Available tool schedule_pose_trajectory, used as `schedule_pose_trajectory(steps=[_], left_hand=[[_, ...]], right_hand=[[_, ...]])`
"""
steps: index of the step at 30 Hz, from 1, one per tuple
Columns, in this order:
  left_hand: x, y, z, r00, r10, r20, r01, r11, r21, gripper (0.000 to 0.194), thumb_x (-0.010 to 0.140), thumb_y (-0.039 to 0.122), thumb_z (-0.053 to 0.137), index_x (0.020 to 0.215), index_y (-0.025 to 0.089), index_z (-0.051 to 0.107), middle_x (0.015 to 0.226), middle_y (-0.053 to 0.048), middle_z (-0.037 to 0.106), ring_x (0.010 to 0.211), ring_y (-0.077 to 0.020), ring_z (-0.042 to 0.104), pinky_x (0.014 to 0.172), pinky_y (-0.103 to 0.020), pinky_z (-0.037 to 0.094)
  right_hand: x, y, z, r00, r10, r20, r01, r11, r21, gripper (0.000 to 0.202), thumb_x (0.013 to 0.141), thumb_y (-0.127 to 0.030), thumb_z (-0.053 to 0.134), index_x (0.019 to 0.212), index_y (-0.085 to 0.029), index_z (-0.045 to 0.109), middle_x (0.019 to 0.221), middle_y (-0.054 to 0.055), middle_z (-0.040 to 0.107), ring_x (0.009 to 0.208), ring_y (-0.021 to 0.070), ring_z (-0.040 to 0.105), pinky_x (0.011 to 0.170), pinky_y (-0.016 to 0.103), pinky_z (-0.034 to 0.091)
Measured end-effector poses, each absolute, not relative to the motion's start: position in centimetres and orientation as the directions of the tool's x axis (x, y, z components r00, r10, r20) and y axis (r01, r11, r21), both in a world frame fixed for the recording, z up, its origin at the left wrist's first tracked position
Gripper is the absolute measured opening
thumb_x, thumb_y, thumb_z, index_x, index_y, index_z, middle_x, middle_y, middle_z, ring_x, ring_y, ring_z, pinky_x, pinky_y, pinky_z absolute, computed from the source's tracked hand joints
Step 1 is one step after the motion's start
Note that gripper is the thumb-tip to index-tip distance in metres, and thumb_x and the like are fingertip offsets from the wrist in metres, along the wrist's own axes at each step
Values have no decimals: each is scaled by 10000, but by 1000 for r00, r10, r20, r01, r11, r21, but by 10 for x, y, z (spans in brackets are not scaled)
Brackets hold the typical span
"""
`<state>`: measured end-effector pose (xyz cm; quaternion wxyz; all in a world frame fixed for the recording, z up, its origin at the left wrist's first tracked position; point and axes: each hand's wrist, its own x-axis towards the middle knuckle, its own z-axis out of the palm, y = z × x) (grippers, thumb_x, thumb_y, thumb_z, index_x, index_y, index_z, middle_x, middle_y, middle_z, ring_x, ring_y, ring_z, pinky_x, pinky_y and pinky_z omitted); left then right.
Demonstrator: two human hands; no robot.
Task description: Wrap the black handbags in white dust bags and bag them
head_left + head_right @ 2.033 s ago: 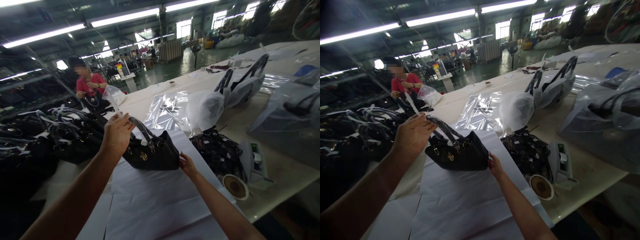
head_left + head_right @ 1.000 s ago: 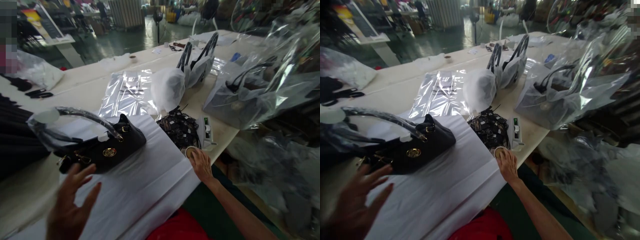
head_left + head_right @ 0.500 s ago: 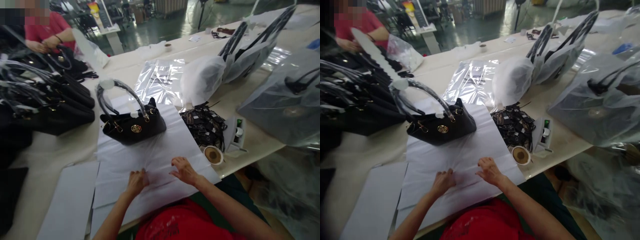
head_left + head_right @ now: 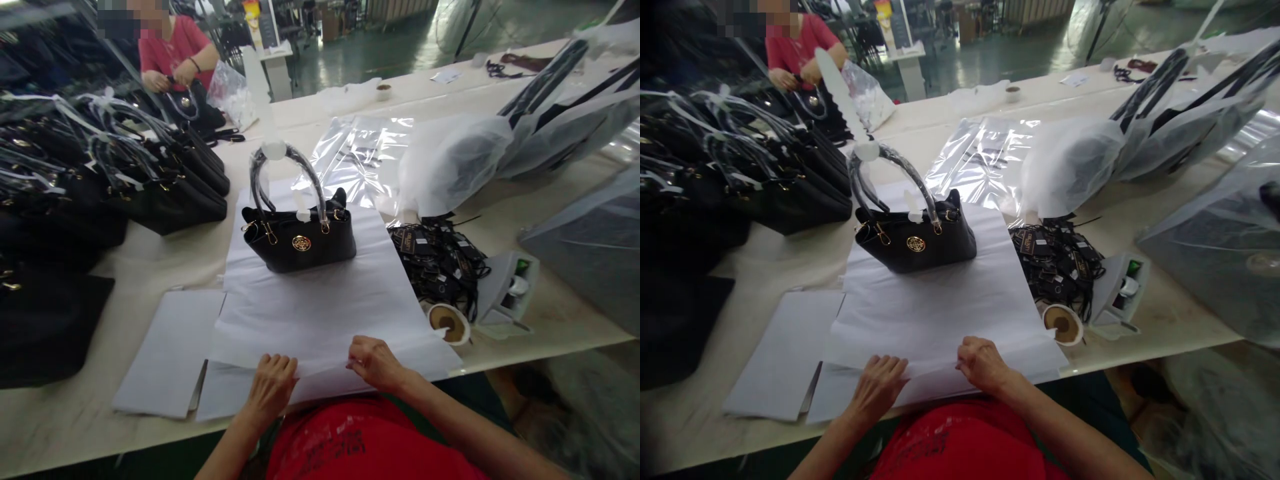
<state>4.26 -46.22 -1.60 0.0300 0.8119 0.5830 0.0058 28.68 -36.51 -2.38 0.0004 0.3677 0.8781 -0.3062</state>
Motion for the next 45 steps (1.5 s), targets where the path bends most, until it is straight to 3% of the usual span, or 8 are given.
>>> schedule_pose_trajectory(steps=[14,20,25,28,31,37,41,45], left_hand=[[-4,-342,98,385,836,390,921,-320,-222,251,897,165,416,695,175,565,601,-5,569,599,-158,510,703,-306,334],[-19,-253,146,293,810,508,941,-151,-302,261,885,228,448,664,169,575,599,-49,595,614,-202,547,688,-350,343],[2,-237,122,322,632,705,943,-151,-296,249,874,170,448,1096,115,547,984,-156,643,967,-280,571,822,-414,364],[19,-234,81,524,629,574,849,-438,-296,478,840,79,443,1310,132,373,1181,-153,584,1166,-252,492,954,-379,363],[27,-217,51,421,766,485,906,-383,-181,651,791,144,542,1363,42,250,1311,-230,474,1254,-330,410,1004,-443,359],[24,-175,55,313,935,167,930,-337,144,812,657,114,619,1353,24,211,1415,-278,308,1348,-361,244,1073,-515,290],[24,-162,72,291,956,31,920,-289,264,761,578,95,674,1272,88,362,1346,-214,417,1284,-325,358,1023,-435,372],[26,-160,80,266,964,-3,926,-255,278,514,566,77,691,1048,145,526,1105,-120,580,1052,-259,529,883,-349,463]], right_hand=[[265,-261,78,-669,670,321,395,687,-610,188,852,-342,558,757,-198,633,716,6,578,609,107,520,590,215,360],[229,-184,118,-473,770,429,576,638,-511,188,830,-352,589,726,-207,648,726,-4,599,634,109,534,590,219,329],[205,-148,126,-387,817,427,741,551,-384,180,855,-344,554,802,-207,659,794,28,640,706,148,580,596,235,340],[200,-139,129,-410,825,389,751,548,-369,100,826,-272,575,818,-216,657,814,25,651,735,159,596,622,240,369],[199,-134,134,-411,838,359,735,538,-413,87,784,-254,612,846,-207,649,841,33,643,759,177,603,661,264,411],[170,-114,151,-408,780,475,510,626,-589,681,636,-326,735,1248,-215,457,1134,91,574,1003,236,553,848,364,423],[139,-104,152,-368,877,309,381,446,-810,253,660,-363,676,810,-184,578,662,-29,536,640,135,494,601,250,383],[131,-112,147,-313,893,322,116,373,-920,317,660,-403,588,530,-188,394,518,-63,332,534,84,316,490,216,266]])
